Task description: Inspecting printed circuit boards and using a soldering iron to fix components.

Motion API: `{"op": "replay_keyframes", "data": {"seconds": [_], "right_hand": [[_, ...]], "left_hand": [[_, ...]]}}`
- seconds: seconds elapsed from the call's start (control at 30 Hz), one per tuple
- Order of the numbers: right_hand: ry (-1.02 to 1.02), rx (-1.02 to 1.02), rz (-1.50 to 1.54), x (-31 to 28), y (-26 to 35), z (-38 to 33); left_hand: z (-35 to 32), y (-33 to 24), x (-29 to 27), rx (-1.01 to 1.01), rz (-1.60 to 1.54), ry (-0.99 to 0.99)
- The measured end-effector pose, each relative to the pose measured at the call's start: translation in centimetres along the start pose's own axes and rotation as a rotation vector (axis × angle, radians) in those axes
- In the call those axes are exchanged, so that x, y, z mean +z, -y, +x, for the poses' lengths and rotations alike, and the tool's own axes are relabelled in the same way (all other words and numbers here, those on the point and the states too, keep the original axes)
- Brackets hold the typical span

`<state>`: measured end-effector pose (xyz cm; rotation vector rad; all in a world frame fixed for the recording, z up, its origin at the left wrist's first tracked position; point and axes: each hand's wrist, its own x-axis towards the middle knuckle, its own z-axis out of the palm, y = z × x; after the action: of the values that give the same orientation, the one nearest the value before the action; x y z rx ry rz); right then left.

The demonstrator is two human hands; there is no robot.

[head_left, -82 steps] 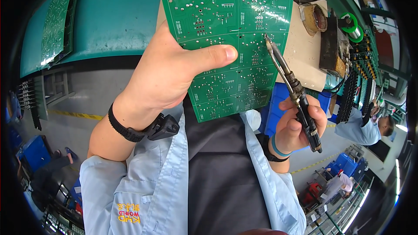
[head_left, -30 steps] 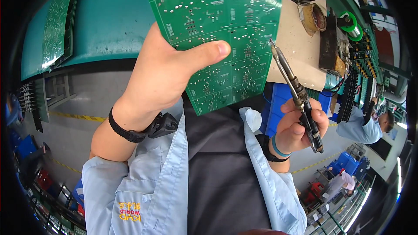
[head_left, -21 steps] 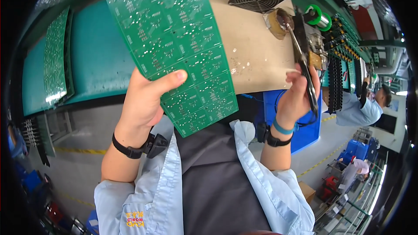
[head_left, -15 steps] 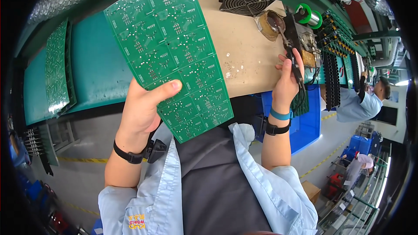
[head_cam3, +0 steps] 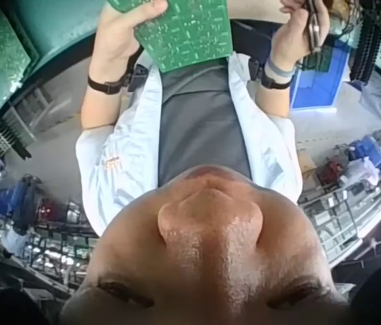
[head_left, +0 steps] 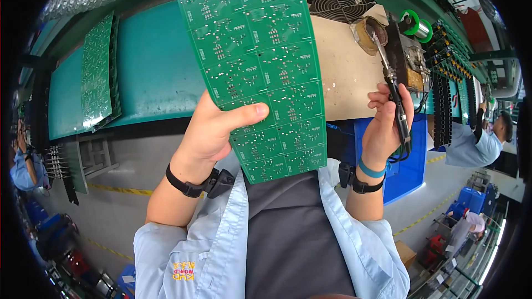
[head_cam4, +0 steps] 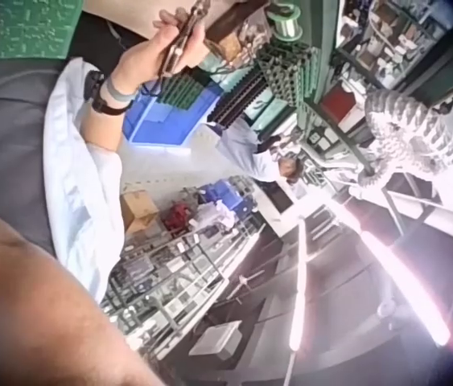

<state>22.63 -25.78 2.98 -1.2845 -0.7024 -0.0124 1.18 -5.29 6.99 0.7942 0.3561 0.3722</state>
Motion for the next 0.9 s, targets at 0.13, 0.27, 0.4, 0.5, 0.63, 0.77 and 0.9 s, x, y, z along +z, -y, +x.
{"op": "replay_keyframes", "data": {"seconds": [0.13,0.27,0.4,0.5,0.63,0.77,0.9], "right_hand": [[0.081,-0.017,0.123,1.0,0.5,-2.2],[0.133,0.010,0.170,2.7,1.8,-3.3],[0.123,0.130,0.292,4.4,3.4,-3.8],[0.132,0.183,0.352,4.3,3.4,-3.8],[0.182,0.198,0.354,3.7,3.2,-3.9],[0.240,0.229,0.373,3.4,4.2,-4.3],[0.330,0.279,0.395,3.7,5.7,-4.7]], "left_hand": [[-0.1,0.4,0.3,0.048,0.055,0.013],[0.0,0.9,1.0,0.056,0.135,0.073],[-0.1,1.5,1.8,0.071,0.213,0.065],[-0.1,1.8,1.5,0.123,0.316,0.131],[-0.1,1.9,0.9,0.171,0.178,0.194],[0.7,1.0,0.5,0.166,-0.083,0.203],[1.2,1.0,-0.8,0.172,-0.096,0.213]]}}
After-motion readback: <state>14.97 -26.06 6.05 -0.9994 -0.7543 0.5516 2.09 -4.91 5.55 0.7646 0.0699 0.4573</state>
